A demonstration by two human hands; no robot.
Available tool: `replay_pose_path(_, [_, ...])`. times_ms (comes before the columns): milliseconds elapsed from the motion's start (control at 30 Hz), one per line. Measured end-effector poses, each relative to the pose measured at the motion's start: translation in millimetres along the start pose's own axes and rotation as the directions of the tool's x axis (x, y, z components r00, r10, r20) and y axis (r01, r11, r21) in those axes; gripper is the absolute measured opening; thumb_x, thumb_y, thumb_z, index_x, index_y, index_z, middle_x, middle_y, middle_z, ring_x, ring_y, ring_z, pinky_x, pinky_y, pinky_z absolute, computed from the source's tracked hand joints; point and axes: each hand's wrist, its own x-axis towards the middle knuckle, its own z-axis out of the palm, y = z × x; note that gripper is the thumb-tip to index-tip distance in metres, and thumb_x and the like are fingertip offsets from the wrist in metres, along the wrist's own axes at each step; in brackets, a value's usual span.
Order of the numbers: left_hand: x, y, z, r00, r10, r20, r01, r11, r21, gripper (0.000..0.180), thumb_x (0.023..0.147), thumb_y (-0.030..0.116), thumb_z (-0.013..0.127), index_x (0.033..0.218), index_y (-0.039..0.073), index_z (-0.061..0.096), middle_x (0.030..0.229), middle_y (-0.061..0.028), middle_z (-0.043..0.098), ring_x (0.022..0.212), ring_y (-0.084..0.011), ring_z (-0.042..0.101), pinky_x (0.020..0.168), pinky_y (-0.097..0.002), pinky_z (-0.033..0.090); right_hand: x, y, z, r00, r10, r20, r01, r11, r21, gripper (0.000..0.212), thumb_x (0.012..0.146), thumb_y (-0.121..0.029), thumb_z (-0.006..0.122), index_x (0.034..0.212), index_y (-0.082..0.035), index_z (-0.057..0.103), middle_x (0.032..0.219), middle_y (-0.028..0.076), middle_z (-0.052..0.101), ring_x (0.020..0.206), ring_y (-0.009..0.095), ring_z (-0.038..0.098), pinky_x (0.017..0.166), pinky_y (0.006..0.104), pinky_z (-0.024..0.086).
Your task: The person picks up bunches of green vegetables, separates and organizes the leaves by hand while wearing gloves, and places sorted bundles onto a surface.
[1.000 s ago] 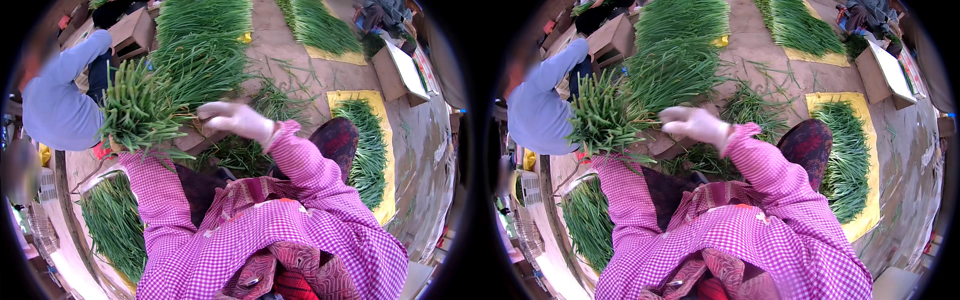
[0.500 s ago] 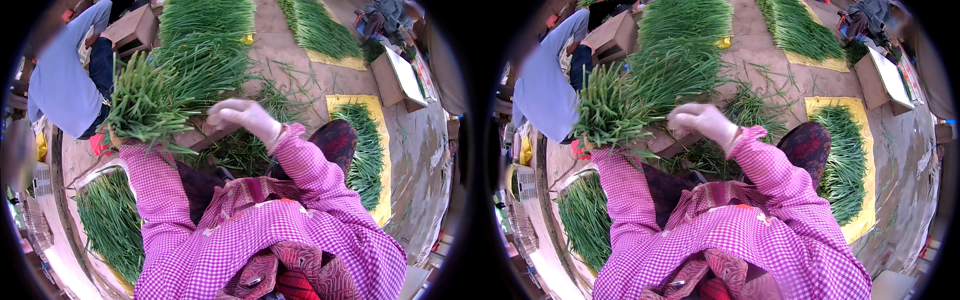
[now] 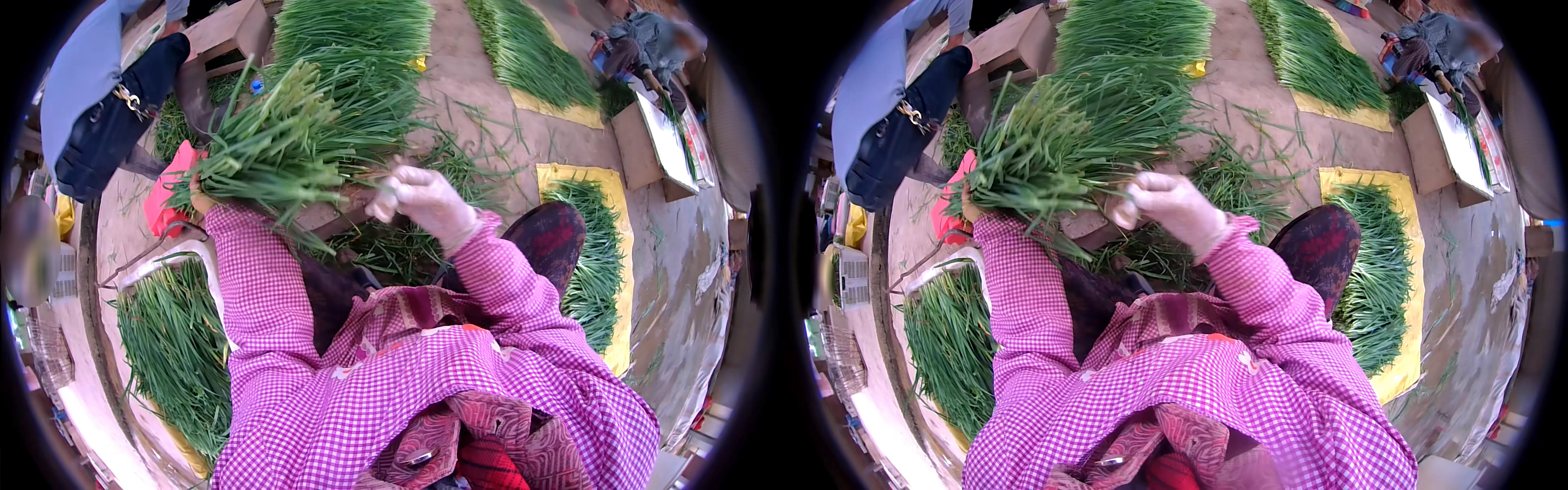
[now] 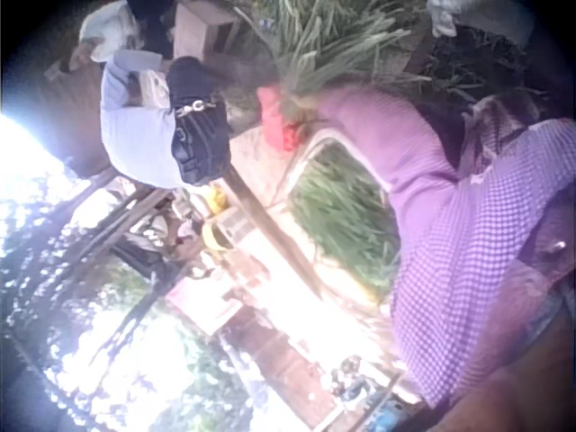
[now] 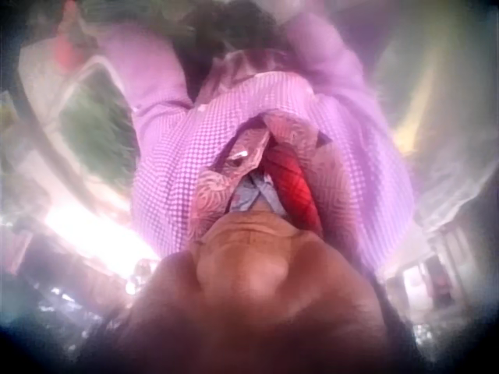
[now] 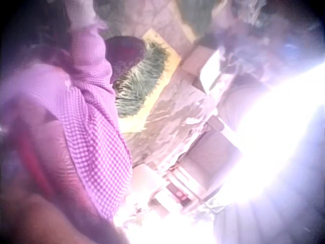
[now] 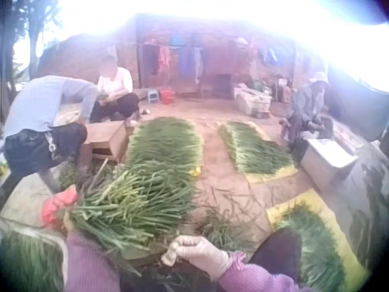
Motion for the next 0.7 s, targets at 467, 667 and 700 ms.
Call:
replay_pose_path(467, [-37.6,-8.1,31.7,0.992,-0.006,0.122,0.027,0.985,-0.173,0.046,0.087,0.035,0.044,0.114,0.0,0.058,0.119,-0.0232,0.056,0.11,-0.042,0.053,0.096,-0.0607,0.039,57.7,56.5,43.4,0.94,0.052,-0.338,-0.164,0.936,-0.312,0.033,0.09,-0.029,0.055,0.099,0.002,0.065,0.086,0.007,0.068,0.075,0.016,0.06,0.074,0.029,0.047])
replay_pose_path(667, [-20.0,-0.9,1.7,0.952,-0.067,0.299,0.143,0.959,-0.242,0.056,0.089,0.041,0.042,0.127,0.001,0.05,0.129,-0.0227,0.05,0.116,-0.0429,0.049,0.098,-0.0617,0.036,-11.0,40.3,-62.1,0.907,0.143,-0.396,-0.294,0.889,-0.352,0.031,0.092,-0.026,0.05,0.095,0.001,0.065,0.088,0.011,0.069,0.09,0.021,0.065,0.083,0.033,0.049])
replay_pose_path(700, [-3.0,-1.2,-11.5,0.949,-0.07,0.306,0.143,0.965,-0.222,0.056,0.089,0.041,0.042,0.127,0.001,0.05,0.129,-0.0224,0.05,0.116,-0.0428,0.049,0.098,-0.0615,0.036,-15.9,44.8,-85.0,0.905,0.174,-0.387,-0.361,0.797,-0.485,0.032,0.092,-0.027,0.051,0.1,0.001,0.064,0.093,0.011,0.069,0.095,0.022,0.064,0.087,0.0335,0.048])
